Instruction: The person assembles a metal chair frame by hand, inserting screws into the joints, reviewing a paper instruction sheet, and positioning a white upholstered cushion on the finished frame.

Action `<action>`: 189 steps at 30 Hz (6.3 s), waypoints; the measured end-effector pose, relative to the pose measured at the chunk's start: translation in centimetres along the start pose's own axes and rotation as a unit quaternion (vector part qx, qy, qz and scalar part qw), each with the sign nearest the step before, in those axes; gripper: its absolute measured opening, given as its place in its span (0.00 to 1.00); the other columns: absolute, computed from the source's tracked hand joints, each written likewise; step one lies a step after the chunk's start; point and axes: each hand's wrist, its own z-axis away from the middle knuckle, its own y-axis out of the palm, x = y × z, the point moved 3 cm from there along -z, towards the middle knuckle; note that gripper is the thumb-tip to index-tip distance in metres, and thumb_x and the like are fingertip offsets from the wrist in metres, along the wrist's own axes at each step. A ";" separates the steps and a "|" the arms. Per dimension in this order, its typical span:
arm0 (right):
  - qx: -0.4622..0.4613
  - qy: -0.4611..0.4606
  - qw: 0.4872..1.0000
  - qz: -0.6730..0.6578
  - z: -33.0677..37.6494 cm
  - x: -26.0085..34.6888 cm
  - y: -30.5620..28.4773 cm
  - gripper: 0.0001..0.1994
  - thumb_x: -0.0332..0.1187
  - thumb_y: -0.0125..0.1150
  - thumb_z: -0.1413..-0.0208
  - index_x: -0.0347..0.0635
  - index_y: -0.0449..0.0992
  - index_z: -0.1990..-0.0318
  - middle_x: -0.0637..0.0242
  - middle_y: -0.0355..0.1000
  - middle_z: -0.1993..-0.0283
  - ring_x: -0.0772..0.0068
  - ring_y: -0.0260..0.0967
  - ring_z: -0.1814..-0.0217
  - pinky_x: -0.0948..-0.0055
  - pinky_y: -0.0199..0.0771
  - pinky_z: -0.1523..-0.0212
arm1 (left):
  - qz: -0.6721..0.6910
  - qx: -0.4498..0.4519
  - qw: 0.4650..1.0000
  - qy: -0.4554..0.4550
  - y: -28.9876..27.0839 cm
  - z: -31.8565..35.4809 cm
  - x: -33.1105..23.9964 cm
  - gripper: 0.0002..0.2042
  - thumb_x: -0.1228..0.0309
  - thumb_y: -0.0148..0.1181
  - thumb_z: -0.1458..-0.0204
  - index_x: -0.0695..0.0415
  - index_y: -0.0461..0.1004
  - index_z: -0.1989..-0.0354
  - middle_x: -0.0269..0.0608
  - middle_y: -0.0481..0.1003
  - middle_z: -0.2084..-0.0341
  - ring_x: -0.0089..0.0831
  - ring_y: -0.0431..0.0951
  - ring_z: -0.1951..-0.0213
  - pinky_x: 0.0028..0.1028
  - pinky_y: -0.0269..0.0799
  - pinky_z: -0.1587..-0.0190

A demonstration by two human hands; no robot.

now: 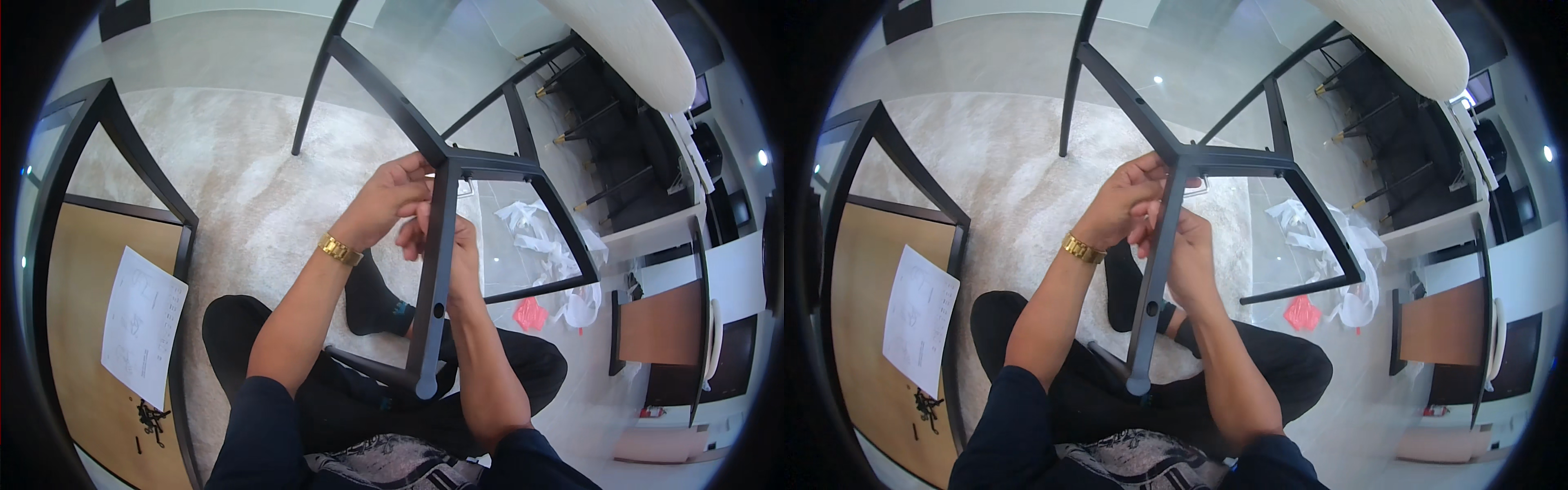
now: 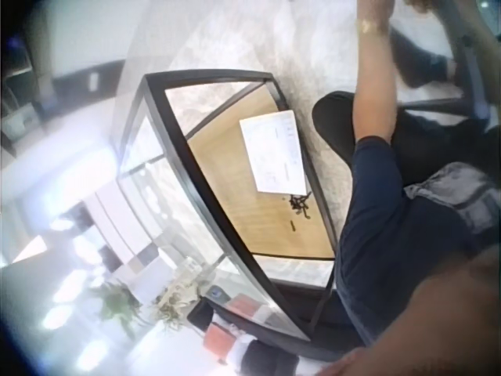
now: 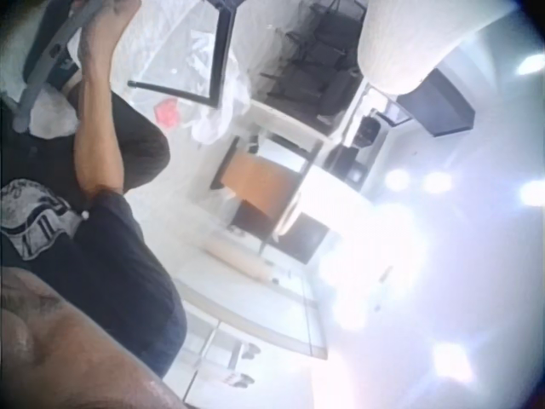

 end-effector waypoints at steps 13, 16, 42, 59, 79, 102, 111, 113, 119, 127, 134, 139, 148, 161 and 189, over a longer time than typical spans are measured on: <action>-0.097 -0.072 0.985 -0.121 -0.8 1.1 -1.8 0.05 0.29 0.57 0.33 0.38 0.75 0.55 0.64 0.80 0.61 0.79 0.75 0.64 0.79 0.73 0.64 | 0.015 -0.026 1.000 0.000 1.1 0.4 -0.7 0.16 0.73 0.54 0.36 0.61 0.71 0.40 0.37 0.80 0.59 0.21 0.78 0.57 0.27 0.74 0.55; -0.085 -0.086 0.989 -0.082 -0.8 1.4 -2.8 0.05 0.30 0.58 0.33 0.39 0.75 0.56 0.64 0.80 0.58 0.79 0.75 0.64 0.77 0.74 0.63 | 0.025 -0.024 0.999 -0.009 1.3 0.3 -0.2 0.16 0.72 0.56 0.37 0.60 0.71 0.41 0.37 0.80 0.58 0.22 0.79 0.55 0.27 0.74 0.53; -0.273 -0.294 0.829 0.390 3.0 3.6 -4.8 0.06 0.24 0.70 0.44 0.34 0.83 0.60 0.61 0.80 0.68 0.77 0.75 0.73 0.78 0.72 0.71 | 0.221 -0.041 0.974 -0.029 6.8 0.3 5.7 0.14 0.60 0.64 0.39 0.57 0.78 0.54 0.37 0.78 0.59 0.31 0.77 0.53 0.38 0.73 0.44; -0.118 -0.378 0.719 0.571 3.8 7.1 -2.8 0.08 0.20 0.67 0.46 0.37 0.82 0.58 0.59 0.79 0.62 0.62 0.76 0.63 0.67 0.75 0.64 | 0.283 -0.002 0.958 -0.042 5.6 -0.4 5.0 0.13 0.59 0.61 0.36 0.55 0.76 0.54 0.30 0.75 0.60 0.22 0.74 0.57 0.33 0.72 0.50; -0.160 -0.292 0.700 0.631 3.5 7.0 -2.5 0.08 0.33 0.65 0.38 0.37 0.79 0.62 0.58 0.73 0.69 0.57 0.71 0.76 0.63 0.70 0.74 | 0.266 -0.080 0.960 -0.021 6.3 -0.5 5.0 0.16 0.57 0.67 0.42 0.58 0.75 0.58 0.34 0.75 0.66 0.23 0.75 0.62 0.26 0.74 0.58; -0.199 -0.300 0.704 0.612 3.4 4.8 -4.1 0.14 0.34 0.60 0.33 0.36 0.75 0.71 0.61 0.67 0.77 0.63 0.64 0.81 0.65 0.61 0.76 | 0.137 -0.095 0.986 -0.005 5.4 -0.3 4.8 0.15 0.59 0.65 0.39 0.60 0.78 0.57 0.33 0.77 0.68 0.21 0.76 0.65 0.25 0.69 0.56; -0.180 -0.065 0.959 0.207 2.7 2.6 -3.8 0.13 0.34 0.57 0.33 0.37 0.72 0.70 0.64 0.67 0.75 0.68 0.67 0.80 0.64 0.65 0.78 | 0.188 -0.039 0.973 -0.125 5.7 0.7 2.1 0.14 0.61 0.64 0.38 0.60 0.77 0.58 0.32 0.75 0.69 0.20 0.74 0.65 0.24 0.74 0.61; -0.184 -0.050 0.955 0.225 3.1 3.2 -3.8 0.12 0.34 0.59 0.34 0.36 0.73 0.68 0.64 0.67 0.75 0.68 0.68 0.80 0.65 0.65 0.78 | 0.152 -0.085 0.980 -0.097 5.3 0.2 3.2 0.13 0.62 0.64 0.38 0.60 0.77 0.58 0.33 0.75 0.68 0.19 0.73 0.65 0.23 0.73 0.61; -0.158 -0.321 0.712 0.605 3.3 6.1 -3.2 0.11 0.35 0.67 0.40 0.38 0.75 0.67 0.63 0.68 0.74 0.61 0.69 0.79 0.63 0.66 0.78 | 0.164 -0.090 0.982 -0.024 5.2 -0.6 4.4 0.12 0.64 0.66 0.39 0.63 0.78 0.62 0.35 0.75 0.66 0.21 0.72 0.66 0.23 0.71 0.59; -0.084 -0.337 0.549 0.760 3.2 7.7 -2.5 0.14 0.39 0.65 0.41 0.43 0.71 0.74 0.64 0.65 0.75 0.60 0.66 0.80 0.63 0.64 0.77 | 0.136 -0.119 0.984 -0.006 5.2 -0.4 4.5 0.10 0.67 0.65 0.39 0.63 0.78 0.62 0.35 0.75 0.67 0.23 0.72 0.64 0.24 0.69 0.59; -0.028 -0.364 0.488 0.793 2.4 8.3 -3.1 0.15 0.38 0.62 0.39 0.43 0.69 0.76 0.66 0.64 0.77 0.65 0.63 0.82 0.66 0.62 0.78 | 0.135 -0.115 0.984 -0.011 5.6 -0.5 4.2 0.11 0.65 0.67 0.41 0.61 0.77 0.63 0.35 0.75 0.67 0.23 0.72 0.64 0.25 0.70 0.57; -0.064 -0.371 0.539 0.753 1.9 7.3 -3.7 0.13 0.37 0.61 0.38 0.42 0.71 0.73 0.65 0.67 0.77 0.62 0.64 0.81 0.64 0.62 0.78 | 0.178 -0.086 0.980 -0.018 6.0 -0.5 4.0 0.15 0.61 0.69 0.42 0.61 0.78 0.59 0.35 0.76 0.67 0.23 0.74 0.62 0.25 0.71 0.55; -0.113 -0.371 0.699 0.601 2.3 6.0 -4.4 0.06 0.27 0.67 0.44 0.37 0.78 0.60 0.62 0.73 0.68 0.61 0.73 0.72 0.66 0.72 0.72 | 0.155 -0.078 0.984 -0.030 5.6 -0.1 3.9 0.19 0.58 0.70 0.44 0.62 0.79 0.55 0.38 0.78 0.61 0.25 0.74 0.57 0.28 0.71 0.51; -0.019 -0.402 0.767 0.499 1.3 6.7 -5.8 0.14 0.15 0.68 0.50 0.39 0.84 0.56 0.61 0.74 0.58 0.68 0.77 0.62 0.75 0.79 0.62 | 0.186 -0.040 0.981 -0.044 5.8 -0.1 4.5 0.16 0.55 0.62 0.37 0.53 0.81 0.51 0.28 0.80 0.64 0.17 0.77 0.62 0.24 0.71 0.56; 0.040 0.128 0.971 0.198 1.0 9.5 -8.1 0.11 0.32 0.47 0.27 0.38 0.71 0.46 0.64 0.75 0.66 0.78 0.70 0.68 0.77 0.70 0.68 | 0.277 -0.059 0.957 0.059 1.5 -0.3 -0.5 0.13 0.67 0.55 0.33 0.61 0.72 0.45 0.43 0.78 0.48 0.34 0.76 0.43 0.39 0.72 0.39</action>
